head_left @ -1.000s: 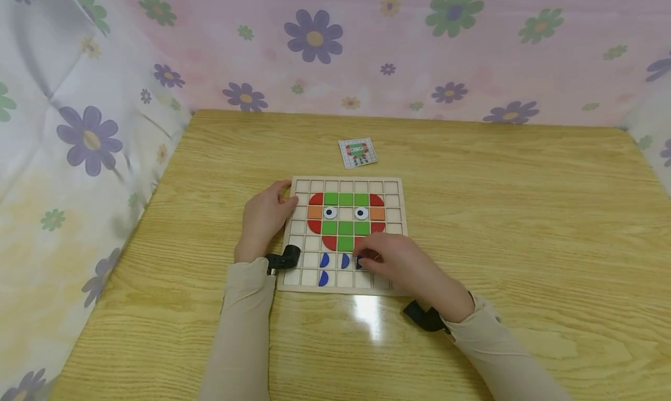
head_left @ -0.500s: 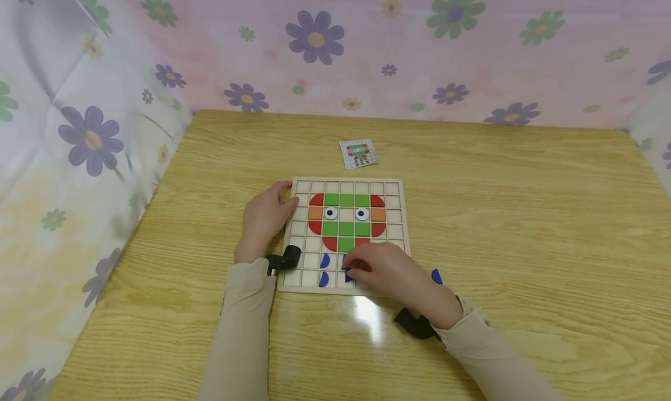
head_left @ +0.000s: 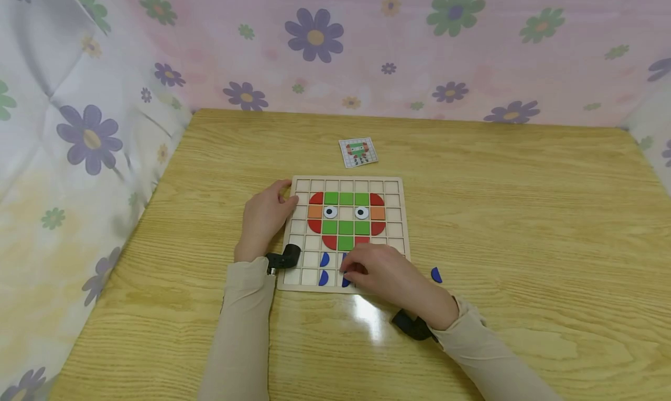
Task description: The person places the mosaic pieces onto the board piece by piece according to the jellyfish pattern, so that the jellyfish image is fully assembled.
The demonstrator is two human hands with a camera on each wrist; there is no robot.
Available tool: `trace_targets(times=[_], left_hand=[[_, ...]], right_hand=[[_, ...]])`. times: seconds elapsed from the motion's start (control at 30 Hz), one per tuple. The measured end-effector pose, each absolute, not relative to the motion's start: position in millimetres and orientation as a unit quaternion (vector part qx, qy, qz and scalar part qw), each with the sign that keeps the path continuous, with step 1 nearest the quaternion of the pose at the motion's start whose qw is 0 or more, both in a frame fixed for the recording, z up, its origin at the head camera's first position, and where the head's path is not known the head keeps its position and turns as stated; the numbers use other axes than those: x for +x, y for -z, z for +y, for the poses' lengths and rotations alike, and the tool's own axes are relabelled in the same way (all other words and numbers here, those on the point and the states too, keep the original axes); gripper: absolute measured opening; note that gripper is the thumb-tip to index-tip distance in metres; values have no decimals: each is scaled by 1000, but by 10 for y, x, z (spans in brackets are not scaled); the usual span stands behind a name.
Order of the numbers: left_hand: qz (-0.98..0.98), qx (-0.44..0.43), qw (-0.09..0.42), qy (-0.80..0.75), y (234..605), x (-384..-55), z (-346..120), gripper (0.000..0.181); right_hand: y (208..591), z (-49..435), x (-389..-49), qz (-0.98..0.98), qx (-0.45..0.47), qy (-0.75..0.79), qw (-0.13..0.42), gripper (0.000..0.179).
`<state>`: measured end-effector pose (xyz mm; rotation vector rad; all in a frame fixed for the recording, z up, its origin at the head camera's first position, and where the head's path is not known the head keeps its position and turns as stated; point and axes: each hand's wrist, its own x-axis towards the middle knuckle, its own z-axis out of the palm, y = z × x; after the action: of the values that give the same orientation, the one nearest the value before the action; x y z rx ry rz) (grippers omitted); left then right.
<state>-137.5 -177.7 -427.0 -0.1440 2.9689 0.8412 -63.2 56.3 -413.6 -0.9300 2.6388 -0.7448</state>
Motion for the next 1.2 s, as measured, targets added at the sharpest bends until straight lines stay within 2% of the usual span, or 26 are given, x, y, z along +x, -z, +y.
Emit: trace_targets(times=[0.53,1.2], left_hand=[[962,-46,25,-268,4279,-1392,-1774,43],[961,-56,30,-270,4277,-1383,-1762,44]], right_hand=[[4137,548,-618,908,-328,239,106,7],[4141,620,-649,902,-331,254,114,10]])
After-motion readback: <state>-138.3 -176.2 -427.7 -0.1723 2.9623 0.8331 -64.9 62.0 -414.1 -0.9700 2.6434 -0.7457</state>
